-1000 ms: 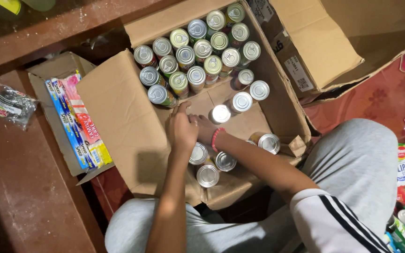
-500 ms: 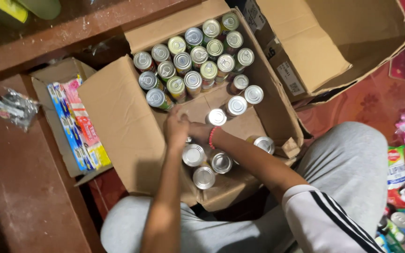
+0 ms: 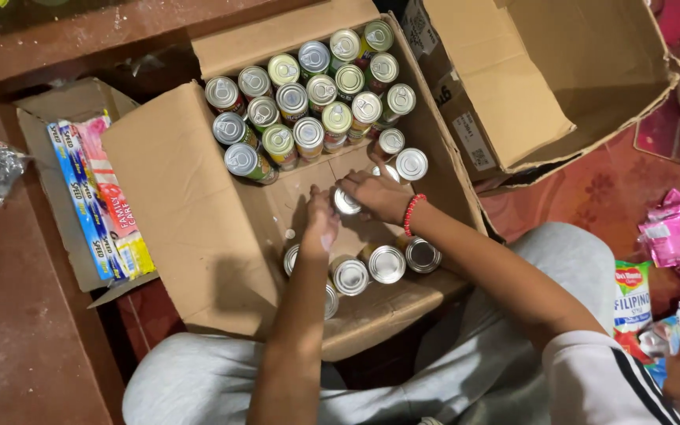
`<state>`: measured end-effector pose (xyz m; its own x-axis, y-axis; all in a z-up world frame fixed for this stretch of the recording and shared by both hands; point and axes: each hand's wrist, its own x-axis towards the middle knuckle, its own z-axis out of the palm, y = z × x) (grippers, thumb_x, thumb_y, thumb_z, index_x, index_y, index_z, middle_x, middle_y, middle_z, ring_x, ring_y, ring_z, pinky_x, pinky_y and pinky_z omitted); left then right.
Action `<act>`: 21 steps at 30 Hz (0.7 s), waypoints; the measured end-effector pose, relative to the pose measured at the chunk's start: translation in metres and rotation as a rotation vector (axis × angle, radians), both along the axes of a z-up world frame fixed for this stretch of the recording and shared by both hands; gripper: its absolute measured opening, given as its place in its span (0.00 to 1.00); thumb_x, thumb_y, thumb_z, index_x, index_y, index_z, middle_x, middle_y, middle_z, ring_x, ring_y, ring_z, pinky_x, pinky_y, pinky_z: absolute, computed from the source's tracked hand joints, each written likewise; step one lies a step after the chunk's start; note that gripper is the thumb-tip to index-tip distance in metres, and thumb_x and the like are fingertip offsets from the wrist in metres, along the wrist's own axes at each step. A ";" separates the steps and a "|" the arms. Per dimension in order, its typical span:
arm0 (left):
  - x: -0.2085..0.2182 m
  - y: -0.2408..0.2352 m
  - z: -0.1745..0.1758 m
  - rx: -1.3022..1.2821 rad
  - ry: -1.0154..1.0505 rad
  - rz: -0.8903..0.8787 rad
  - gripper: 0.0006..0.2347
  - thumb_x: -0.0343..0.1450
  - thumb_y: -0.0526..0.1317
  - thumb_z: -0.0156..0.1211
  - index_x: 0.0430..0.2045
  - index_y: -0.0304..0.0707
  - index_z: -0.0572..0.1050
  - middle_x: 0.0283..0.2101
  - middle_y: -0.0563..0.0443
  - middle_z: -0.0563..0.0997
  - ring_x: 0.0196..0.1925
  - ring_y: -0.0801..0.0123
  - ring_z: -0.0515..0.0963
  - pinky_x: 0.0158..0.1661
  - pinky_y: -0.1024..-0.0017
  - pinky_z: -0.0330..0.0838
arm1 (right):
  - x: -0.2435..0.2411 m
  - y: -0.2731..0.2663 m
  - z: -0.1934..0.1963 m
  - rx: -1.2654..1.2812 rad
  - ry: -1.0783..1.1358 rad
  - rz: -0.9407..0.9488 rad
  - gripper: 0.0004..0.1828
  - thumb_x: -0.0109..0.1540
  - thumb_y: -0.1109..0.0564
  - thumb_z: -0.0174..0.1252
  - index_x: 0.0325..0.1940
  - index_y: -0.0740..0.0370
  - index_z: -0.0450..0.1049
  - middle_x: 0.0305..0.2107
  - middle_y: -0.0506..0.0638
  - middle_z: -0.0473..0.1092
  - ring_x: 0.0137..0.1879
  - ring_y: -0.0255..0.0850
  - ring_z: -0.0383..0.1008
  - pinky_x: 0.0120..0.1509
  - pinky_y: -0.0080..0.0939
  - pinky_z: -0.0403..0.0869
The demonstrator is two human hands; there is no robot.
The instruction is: Organizing canned goods from a shelf into a box and arranging them.
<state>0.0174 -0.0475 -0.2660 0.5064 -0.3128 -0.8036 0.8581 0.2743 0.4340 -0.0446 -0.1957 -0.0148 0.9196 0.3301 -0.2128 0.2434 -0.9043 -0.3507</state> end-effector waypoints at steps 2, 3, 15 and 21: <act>-0.001 -0.001 0.000 0.026 0.024 -0.013 0.29 0.78 0.60 0.34 0.61 0.34 0.66 0.62 0.47 0.70 0.62 0.60 0.68 0.63 0.56 0.56 | 0.002 -0.005 -0.003 -0.002 0.006 -0.005 0.46 0.45 0.55 0.76 0.64 0.57 0.64 0.51 0.51 0.70 0.63 0.47 0.70 0.77 0.74 0.45; -0.004 0.000 -0.006 0.012 0.001 -0.018 0.30 0.78 0.60 0.33 0.65 0.34 0.62 0.68 0.47 0.65 0.68 0.61 0.63 0.66 0.56 0.51 | 0.001 -0.006 -0.002 0.014 0.015 -0.014 0.45 0.45 0.55 0.76 0.63 0.57 0.64 0.52 0.52 0.69 0.63 0.48 0.69 0.75 0.75 0.45; -0.021 0.003 -0.037 -0.124 -0.125 0.059 0.28 0.78 0.57 0.36 0.72 0.46 0.51 0.76 0.54 0.58 0.75 0.64 0.58 0.69 0.54 0.49 | -0.001 -0.010 -0.005 0.080 0.009 -0.011 0.41 0.47 0.59 0.72 0.62 0.56 0.64 0.53 0.53 0.68 0.64 0.49 0.68 0.71 0.79 0.49; -0.031 0.015 -0.024 -0.069 -0.148 0.018 0.21 0.77 0.54 0.42 0.61 0.44 0.64 0.59 0.55 0.73 0.61 0.66 0.72 0.59 0.59 0.65 | -0.004 -0.012 0.011 0.030 -0.018 -0.028 0.46 0.47 0.56 0.72 0.68 0.53 0.61 0.60 0.53 0.66 0.68 0.50 0.64 0.72 0.78 0.48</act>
<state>-0.0137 -0.0330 -0.2900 0.6234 -0.3548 -0.6967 0.7811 0.3228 0.5345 -0.0489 -0.2080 -0.0037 0.9321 0.3105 -0.1868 0.2248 -0.8998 -0.3739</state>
